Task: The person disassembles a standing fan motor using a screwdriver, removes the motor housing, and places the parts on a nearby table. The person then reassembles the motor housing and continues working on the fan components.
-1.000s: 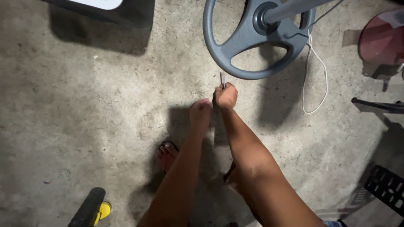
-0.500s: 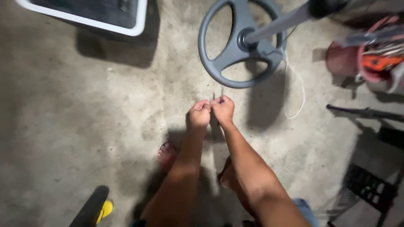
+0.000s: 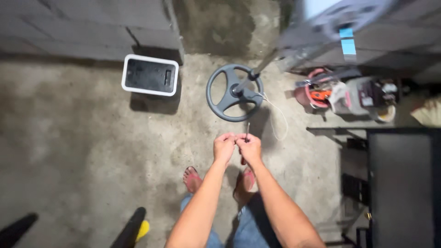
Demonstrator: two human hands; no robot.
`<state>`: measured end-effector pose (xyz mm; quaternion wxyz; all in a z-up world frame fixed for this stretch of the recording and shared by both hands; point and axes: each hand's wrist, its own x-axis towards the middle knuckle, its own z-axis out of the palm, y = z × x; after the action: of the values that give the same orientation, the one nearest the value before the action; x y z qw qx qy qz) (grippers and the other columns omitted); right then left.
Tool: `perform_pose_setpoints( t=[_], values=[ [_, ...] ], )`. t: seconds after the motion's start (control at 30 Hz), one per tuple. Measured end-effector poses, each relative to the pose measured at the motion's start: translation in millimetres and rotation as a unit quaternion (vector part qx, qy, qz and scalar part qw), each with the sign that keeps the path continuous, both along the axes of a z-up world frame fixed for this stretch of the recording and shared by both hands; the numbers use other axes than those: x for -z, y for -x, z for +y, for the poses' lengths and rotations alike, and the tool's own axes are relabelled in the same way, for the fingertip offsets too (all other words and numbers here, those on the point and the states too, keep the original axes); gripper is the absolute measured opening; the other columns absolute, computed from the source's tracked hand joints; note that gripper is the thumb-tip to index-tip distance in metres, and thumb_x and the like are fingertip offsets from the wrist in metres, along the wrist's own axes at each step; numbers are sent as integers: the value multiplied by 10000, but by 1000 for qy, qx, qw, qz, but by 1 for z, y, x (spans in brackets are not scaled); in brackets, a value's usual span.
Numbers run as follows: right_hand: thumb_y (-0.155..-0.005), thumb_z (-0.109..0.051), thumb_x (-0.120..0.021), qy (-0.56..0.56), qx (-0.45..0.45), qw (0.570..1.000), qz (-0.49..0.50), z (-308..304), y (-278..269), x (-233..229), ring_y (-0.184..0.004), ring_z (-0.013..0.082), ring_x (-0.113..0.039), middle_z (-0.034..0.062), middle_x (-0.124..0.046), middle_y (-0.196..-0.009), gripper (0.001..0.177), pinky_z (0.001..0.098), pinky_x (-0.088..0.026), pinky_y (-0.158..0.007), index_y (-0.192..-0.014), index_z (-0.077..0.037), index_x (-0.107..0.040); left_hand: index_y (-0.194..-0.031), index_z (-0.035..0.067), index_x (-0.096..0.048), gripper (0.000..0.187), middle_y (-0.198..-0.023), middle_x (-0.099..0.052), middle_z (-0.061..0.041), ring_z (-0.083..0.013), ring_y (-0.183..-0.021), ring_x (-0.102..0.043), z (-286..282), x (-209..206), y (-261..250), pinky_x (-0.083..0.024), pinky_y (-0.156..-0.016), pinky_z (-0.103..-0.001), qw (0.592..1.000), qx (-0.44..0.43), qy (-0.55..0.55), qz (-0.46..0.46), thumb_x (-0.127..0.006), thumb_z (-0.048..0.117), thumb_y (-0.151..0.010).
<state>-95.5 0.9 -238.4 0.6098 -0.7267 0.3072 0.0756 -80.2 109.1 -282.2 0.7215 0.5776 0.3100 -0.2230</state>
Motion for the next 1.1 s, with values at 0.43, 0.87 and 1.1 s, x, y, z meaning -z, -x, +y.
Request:
perform_pose_setpoints(
  t=[0.43, 0.87, 1.1],
  values=[
    [-878, -133, -764, -66, 204, 973, -89, -98, 60, -146, -503, 62, -521, -5, -655, -688, 128, 234, -408, -434, -937, -19, -766, -1084, 7, -740, 224, -908, -738, -33, -100, -772, -664, -111, -165, 13, -557, -699, -260, 978, 189, 44, -69, -683, 176, -948],
    [-867, -121, -785, 103, 336, 926, -136, -361, 158, -160, -651, 43, -547, -32, -658, -765, 130, 227, -459, -573, -949, -25, -753, -1009, 73, -709, 119, -827, -694, 4, -78, -666, -606, -344, -227, 74, -491, -590, -256, 924, 369, 91, -32, -615, 96, -941],
    [-836, -125, -818, 164, 440, 879, -89, -461, 224, -196, -639, 42, -596, -14, -701, -766, 171, 228, -489, -580, -949, -14, -753, -971, 109, -694, 91, -835, -696, 19, -90, -709, -636, -457, -238, 105, -493, -622, -269, 896, 432, 92, -51, -613, 151, -971]
  ],
)
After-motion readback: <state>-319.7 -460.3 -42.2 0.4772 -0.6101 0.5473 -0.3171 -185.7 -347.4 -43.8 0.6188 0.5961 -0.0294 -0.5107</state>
